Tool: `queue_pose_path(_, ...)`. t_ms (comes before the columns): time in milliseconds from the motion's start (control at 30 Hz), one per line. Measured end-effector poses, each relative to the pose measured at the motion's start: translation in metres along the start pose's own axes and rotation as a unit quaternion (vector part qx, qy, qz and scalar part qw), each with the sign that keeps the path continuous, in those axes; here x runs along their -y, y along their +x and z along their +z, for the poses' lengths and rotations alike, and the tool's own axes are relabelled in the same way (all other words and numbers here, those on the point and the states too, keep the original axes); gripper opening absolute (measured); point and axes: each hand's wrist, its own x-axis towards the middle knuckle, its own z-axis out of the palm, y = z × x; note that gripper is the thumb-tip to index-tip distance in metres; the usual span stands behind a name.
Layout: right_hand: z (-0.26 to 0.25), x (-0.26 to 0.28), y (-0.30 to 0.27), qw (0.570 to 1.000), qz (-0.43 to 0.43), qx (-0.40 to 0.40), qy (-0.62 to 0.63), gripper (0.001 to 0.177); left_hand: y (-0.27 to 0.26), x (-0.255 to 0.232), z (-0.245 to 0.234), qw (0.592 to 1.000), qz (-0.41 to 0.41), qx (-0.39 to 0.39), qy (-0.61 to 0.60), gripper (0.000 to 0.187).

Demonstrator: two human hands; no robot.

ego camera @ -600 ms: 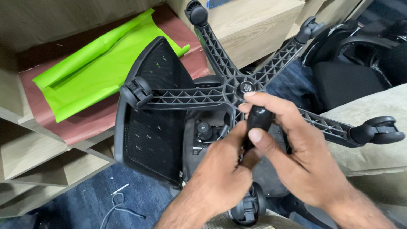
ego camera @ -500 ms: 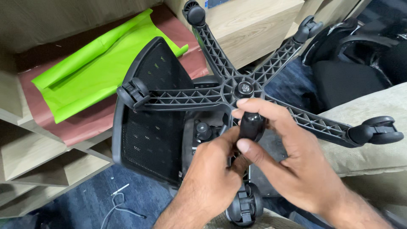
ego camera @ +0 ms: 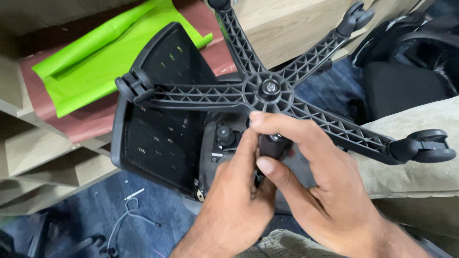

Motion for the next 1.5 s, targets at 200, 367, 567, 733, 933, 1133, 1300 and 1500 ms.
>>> queue_pose_path(200, 0.000, 0.000, 0.008, 0.998, -0.050, 0.008, 0.031, 0.038, -0.004, -0.010, 0.009, 0.971, -0.210, -0.056, 0.095, 0.032)
queue_pose_path(367, 0.003, -0.004, 0.018, 0.997, -0.072, 0.015, 0.010, 0.039, 0.001, -0.007, 0.009, 0.982, -0.059, -0.143, 0.112, 0.024)
queue_pose_path(567, 0.000, -0.011, 0.015, 0.996, -0.042, 0.034, 0.073, 0.035, -0.003, -0.007, 0.003, 0.989, 0.034, -0.097, 0.108, 0.030)
queue_pose_path(733, -0.004, -0.015, 0.008, 0.991, 0.017, 0.034, 0.129, 0.040, -0.007, -0.012, 0.011, 0.989, -0.132, -0.056, 0.030, 0.033)
queue_pose_path(933, -0.009, -0.023, 0.022, 0.997, -0.037, 0.039, 0.052, 0.050, 0.006, -0.007, 0.014, 0.979, -0.087, -0.133, 0.127, 0.029)
queue_pose_path(1133, -0.002, -0.024, 0.025, 0.998, -0.050, 0.018, 0.030, 0.049, 0.011, 0.004, 0.016, 0.967, -0.063, -0.170, 0.179, 0.034)
queue_pose_path(1300, 0.012, -0.017, 0.015, 0.993, 0.024, -0.058, 0.097, 0.044, 0.010, 0.008, 0.001, 0.971, 0.158, -0.112, 0.139, 0.033)
queue_pose_path(1500, 0.010, -0.018, 0.019, 0.990, 0.116, -0.054, 0.051, 0.039, 0.014, 0.013, -0.020, 0.999, 0.042, -0.005, 0.030, 0.033)
